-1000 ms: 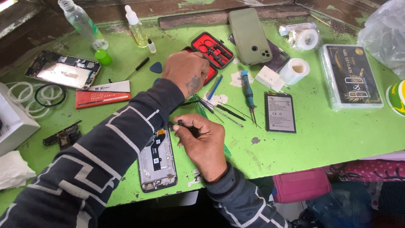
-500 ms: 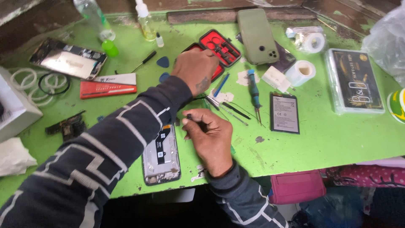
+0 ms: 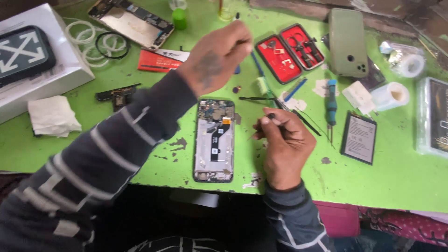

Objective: The person uses tweezers to carefully remove small screws and components from the internal circuit board of a disassembled smartphone. They place the removed parts on the green workbench and continue to manipulate the internal components with the tool.

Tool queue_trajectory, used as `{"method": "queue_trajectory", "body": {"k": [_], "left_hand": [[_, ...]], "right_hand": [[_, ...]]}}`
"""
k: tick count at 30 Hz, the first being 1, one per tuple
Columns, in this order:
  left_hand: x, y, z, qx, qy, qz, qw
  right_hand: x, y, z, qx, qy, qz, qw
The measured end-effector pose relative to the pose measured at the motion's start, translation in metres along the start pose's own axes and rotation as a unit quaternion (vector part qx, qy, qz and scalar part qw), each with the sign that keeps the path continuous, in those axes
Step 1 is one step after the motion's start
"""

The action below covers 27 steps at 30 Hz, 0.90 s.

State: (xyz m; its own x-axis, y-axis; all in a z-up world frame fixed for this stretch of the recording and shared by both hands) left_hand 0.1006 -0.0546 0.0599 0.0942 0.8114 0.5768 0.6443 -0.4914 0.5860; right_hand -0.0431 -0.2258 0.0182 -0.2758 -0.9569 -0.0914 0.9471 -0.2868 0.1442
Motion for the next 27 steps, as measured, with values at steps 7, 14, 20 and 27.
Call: {"method": "queue_trajectory", "body": {"k": [7, 14, 20, 27], "left_hand": [[0.025, -0.071, 0.004, 0.175, -0.298, -0.043, 0.937], [0.031, -0.077, 0.009, 0.127, -0.37, -0.006, 0.92], [0.027, -0.085, 0.015, 0.169, -0.475, 0.001, 0.864], [0.025, -0.088, 0.019, 0.267, -0.542, -0.018, 0.796]], "right_hand": [[-0.003, -0.002, -0.002, 0.029, -0.002, 0.026, 0.999], [-0.012, 0.011, 0.026, 0.062, 0.016, 0.035, 0.997], [-0.065, 0.068, 0.054, 0.078, 0.064, 0.069, 0.992], [-0.094, 0.086, 0.017, -0.023, 0.191, 0.078, 0.978]]}}
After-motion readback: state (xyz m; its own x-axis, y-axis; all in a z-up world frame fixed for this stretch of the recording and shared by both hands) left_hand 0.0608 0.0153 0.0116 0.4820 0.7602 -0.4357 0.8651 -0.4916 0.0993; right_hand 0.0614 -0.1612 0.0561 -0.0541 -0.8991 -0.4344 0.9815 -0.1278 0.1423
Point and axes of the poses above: each hand's wrist, its own y-axis towards the middle knuckle, its own x-axis out of the back of the hand, z = x × y, the point moved 6 cm from there along y, towards the middle knuckle, and after that the axes turned 11 degrees about -x, right-handed, at the moved point
